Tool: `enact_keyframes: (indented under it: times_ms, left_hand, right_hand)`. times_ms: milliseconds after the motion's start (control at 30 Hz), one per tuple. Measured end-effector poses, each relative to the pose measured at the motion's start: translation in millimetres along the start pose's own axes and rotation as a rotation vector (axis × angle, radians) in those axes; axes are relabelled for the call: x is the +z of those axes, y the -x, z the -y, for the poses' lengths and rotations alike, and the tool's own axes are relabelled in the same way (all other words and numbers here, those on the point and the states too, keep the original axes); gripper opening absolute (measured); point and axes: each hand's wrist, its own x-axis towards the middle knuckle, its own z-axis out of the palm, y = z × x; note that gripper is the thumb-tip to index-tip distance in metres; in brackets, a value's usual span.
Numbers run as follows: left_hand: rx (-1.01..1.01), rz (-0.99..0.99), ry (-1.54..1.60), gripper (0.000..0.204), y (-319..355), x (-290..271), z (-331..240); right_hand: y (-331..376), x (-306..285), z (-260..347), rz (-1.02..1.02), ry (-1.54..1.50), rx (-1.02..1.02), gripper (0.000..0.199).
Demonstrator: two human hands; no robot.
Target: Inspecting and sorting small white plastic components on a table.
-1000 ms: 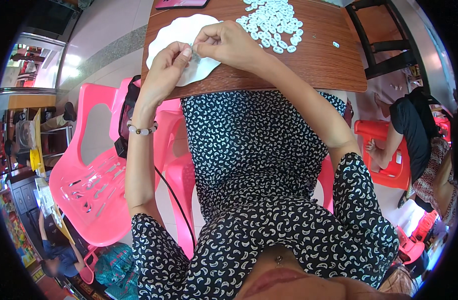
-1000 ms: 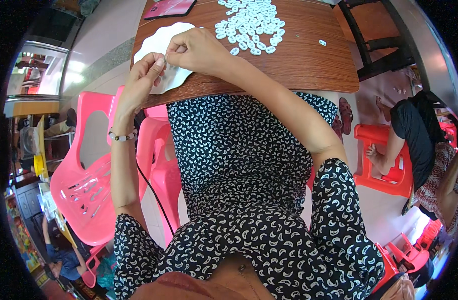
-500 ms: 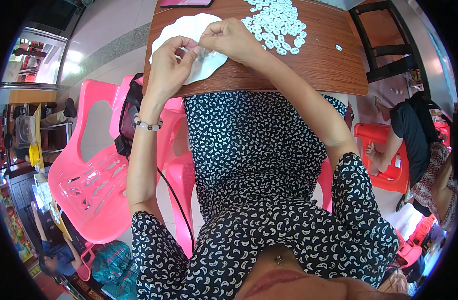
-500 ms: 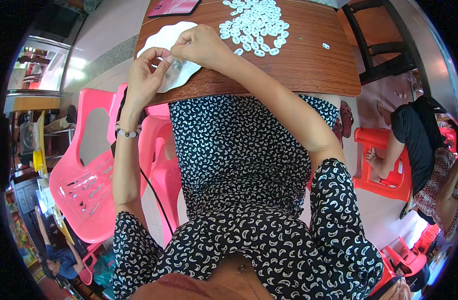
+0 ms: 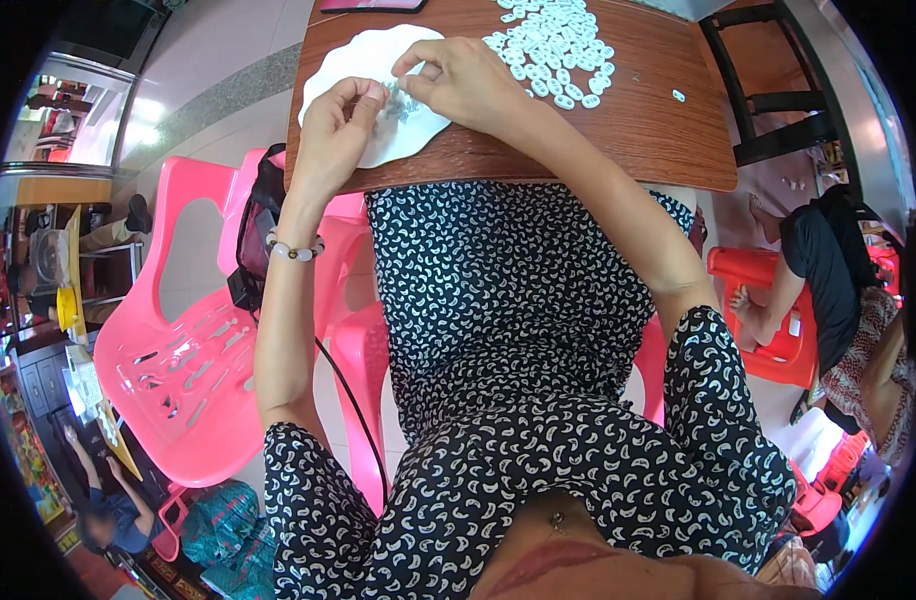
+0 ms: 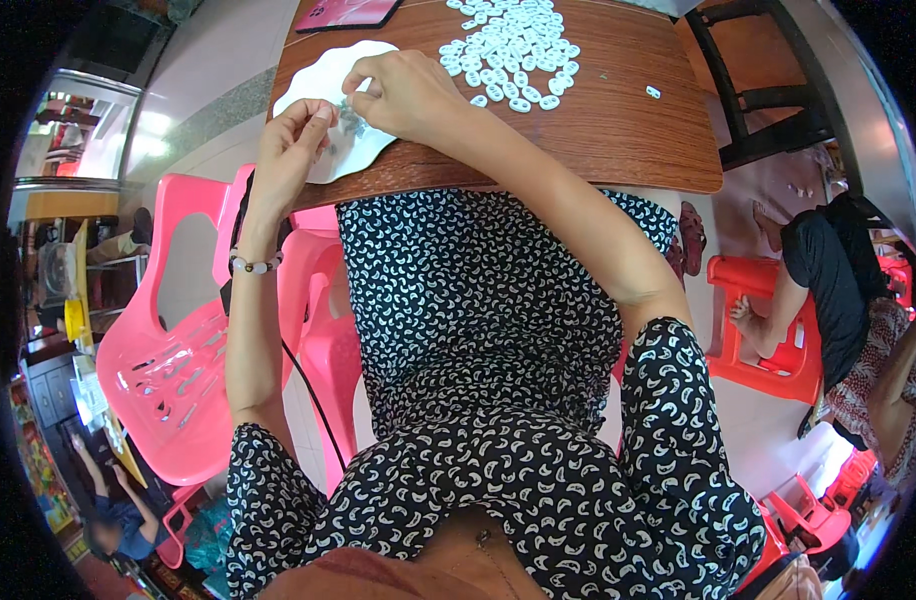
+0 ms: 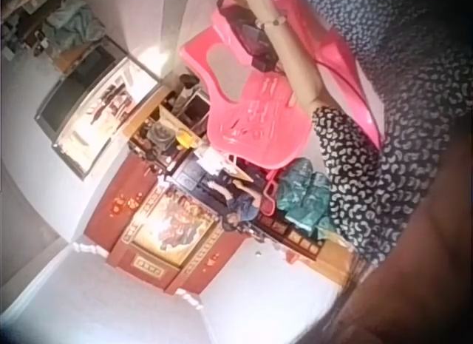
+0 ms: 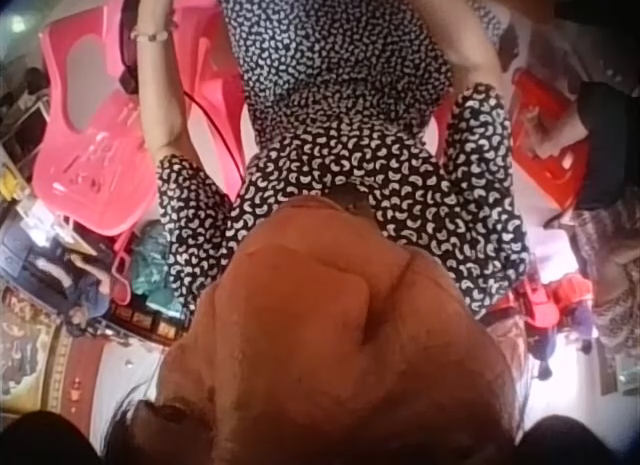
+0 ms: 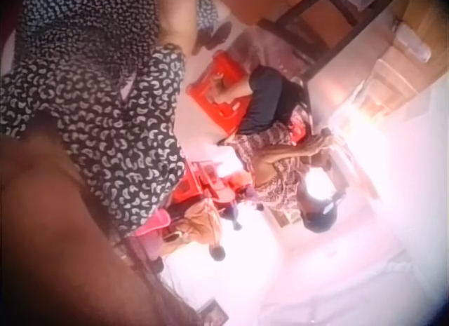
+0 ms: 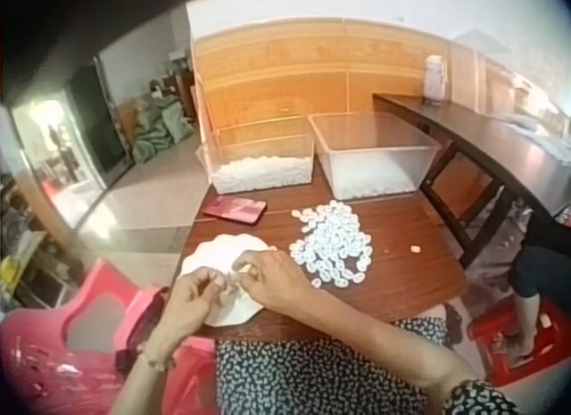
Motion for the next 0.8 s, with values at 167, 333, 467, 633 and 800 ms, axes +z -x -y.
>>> enact_keyframes:
  times_ms: [167,333,467,633,800]
  left_hand:
    - [-0.092,0.093,0.114,0.019,13,-15,-11]
    - [-0.192,0.217,0.134,0.019,28,-10,-32]
    - [-0.072,0.185,0.109,0.022,40,-3,-35]
    - [-0.106,0.075,0.285,0.025,44,2,-31]
    - [-0.206,0.079,0.629,0.023,52,2,-28]
  right_hand:
    - [2,-7,26,0.109,-0.187,-0.075,0.021]
    - [22,-20,38,0.102,-0.324,-0.173,0.017]
    - [33,-24,48,0.078,-0.233,-0.147,0.016]
    - [35,-32,60,0.057,-0.135,-0.184,0.009]
    - [36,-33,70,0.036,-0.086,-0.262,0.008]
